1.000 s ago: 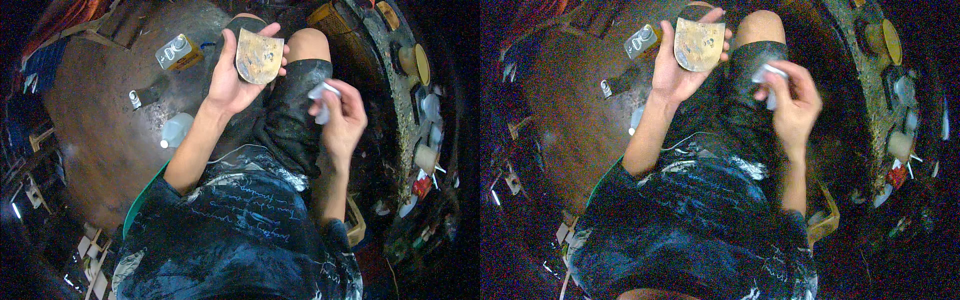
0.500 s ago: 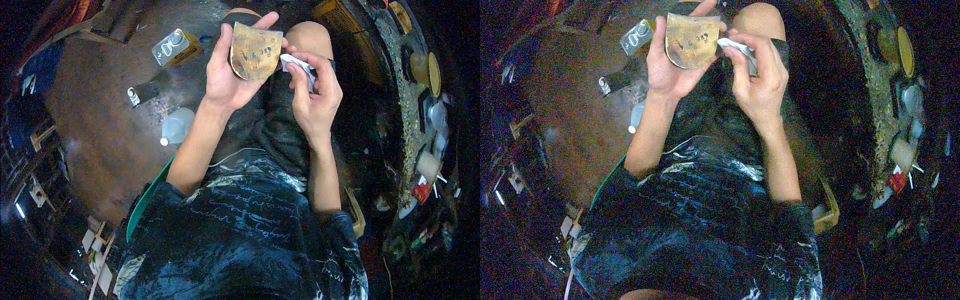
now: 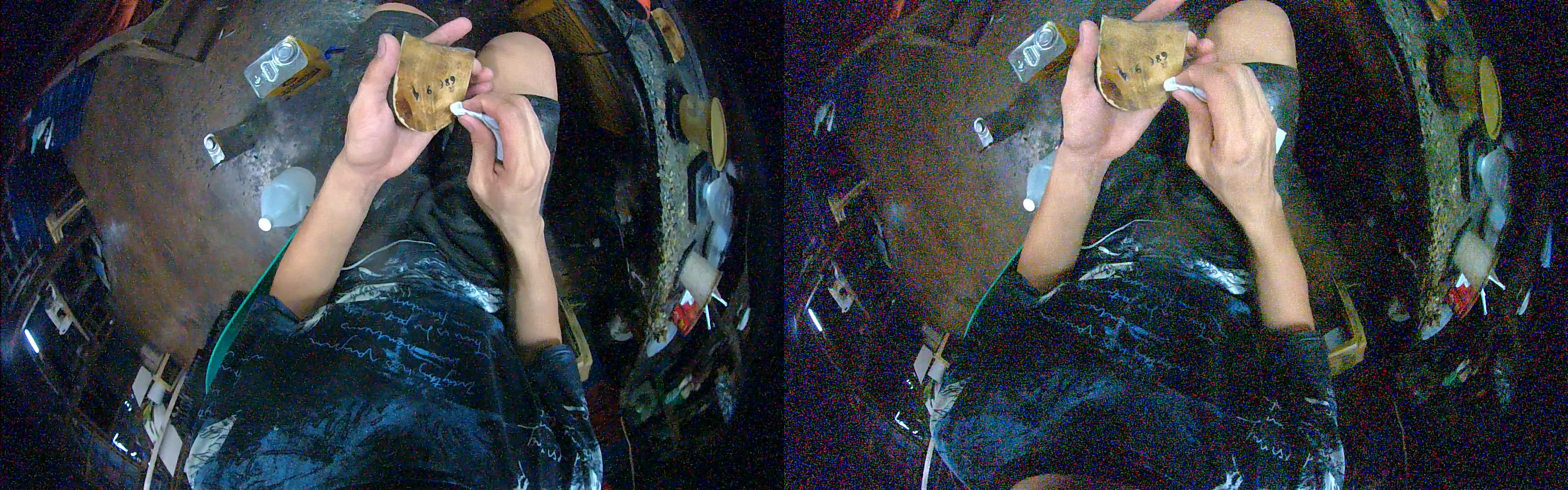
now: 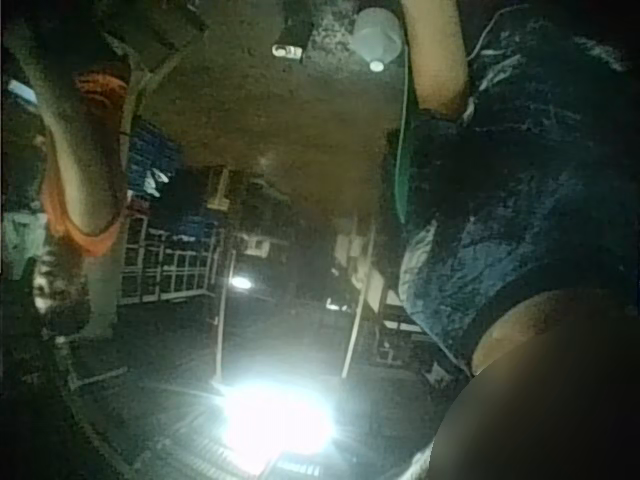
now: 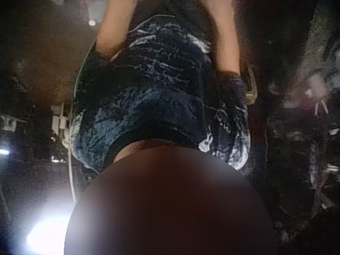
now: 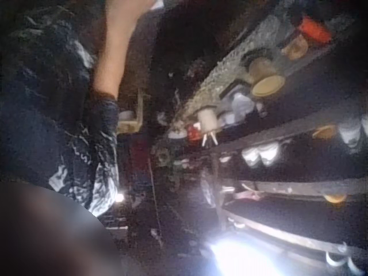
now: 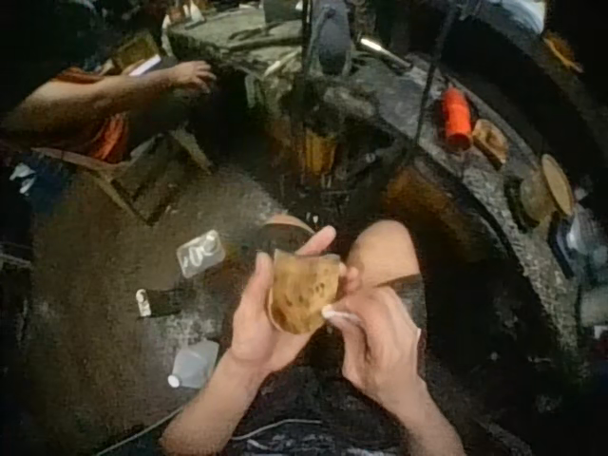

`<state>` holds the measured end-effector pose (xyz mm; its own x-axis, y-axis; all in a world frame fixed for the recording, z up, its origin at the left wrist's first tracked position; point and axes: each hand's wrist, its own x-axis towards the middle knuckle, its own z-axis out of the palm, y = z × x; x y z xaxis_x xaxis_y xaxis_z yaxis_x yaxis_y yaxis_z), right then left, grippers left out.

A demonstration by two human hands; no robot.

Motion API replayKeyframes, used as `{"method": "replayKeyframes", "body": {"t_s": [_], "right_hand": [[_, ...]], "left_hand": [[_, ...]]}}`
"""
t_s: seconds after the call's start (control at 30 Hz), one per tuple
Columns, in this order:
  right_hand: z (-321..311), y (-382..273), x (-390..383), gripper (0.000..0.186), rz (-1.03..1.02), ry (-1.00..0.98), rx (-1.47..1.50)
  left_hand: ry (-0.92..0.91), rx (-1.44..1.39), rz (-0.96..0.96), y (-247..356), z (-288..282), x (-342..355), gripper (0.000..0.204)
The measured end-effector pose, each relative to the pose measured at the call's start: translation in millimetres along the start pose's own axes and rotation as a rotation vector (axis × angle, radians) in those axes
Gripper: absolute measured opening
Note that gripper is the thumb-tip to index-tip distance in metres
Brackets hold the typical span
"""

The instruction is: The person uses a handheld torch to heat a small curved shoe part, then wipes it with a tissue. They place the part on a workbench, pick up another similar part, and continue wiping and handling both parts.

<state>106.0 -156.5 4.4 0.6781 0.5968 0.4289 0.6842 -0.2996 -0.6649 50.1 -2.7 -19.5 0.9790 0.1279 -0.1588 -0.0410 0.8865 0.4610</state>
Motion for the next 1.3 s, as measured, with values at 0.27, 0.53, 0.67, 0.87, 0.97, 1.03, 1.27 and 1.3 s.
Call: {"method": "replayKeyframes", "body": {"t_s": [0.27, 0.53, 0.67, 0.87, 0.97, 1.03, 1.27, 1.3], "right_hand": [[2, 2, -1, 0.022, -0.035, 0.000, -0.022], [2, -2, -5, 0.024, -0.089, -0.025, 0.029], [3, 1, 0, 0.018, 0.031, 0.033, -0.012], [-3, 4, 3, 0.016, 0.392, 0.109, 0.371], [-2, 4, 3, 0.016, 0.292, 0.092, 0.294], [0, 2, 2, 0.016, 0.205, 0.038, 0.110], [2, -3, -1, 0.021, 0.101, 0.031, -0.002], [3, -4, -1, 0.022, 0.202, 0.049, -0.017]], "left_hand": [[-0.006, -0.002, 0.012, -4, 0, 1, 0.085], [0.005, 0.039, 0.042, -8, -1, 4, 0.087], [0.006, 0.034, 0.050, -11, 2, 0, 0.090], [-0.052, -0.098, 0.057, -10, -1, -1, 0.100], [-0.049, -0.169, 0.036, -10, -4, 1, 0.105], [-0.033, -0.172, 0.035, -11, -4, 2, 0.104], [0.039, -0.018, 0.054, -16, 1, 3, 0.098], [0.044, -0.010, 0.053, -16, 1, 3, 0.097]]}}
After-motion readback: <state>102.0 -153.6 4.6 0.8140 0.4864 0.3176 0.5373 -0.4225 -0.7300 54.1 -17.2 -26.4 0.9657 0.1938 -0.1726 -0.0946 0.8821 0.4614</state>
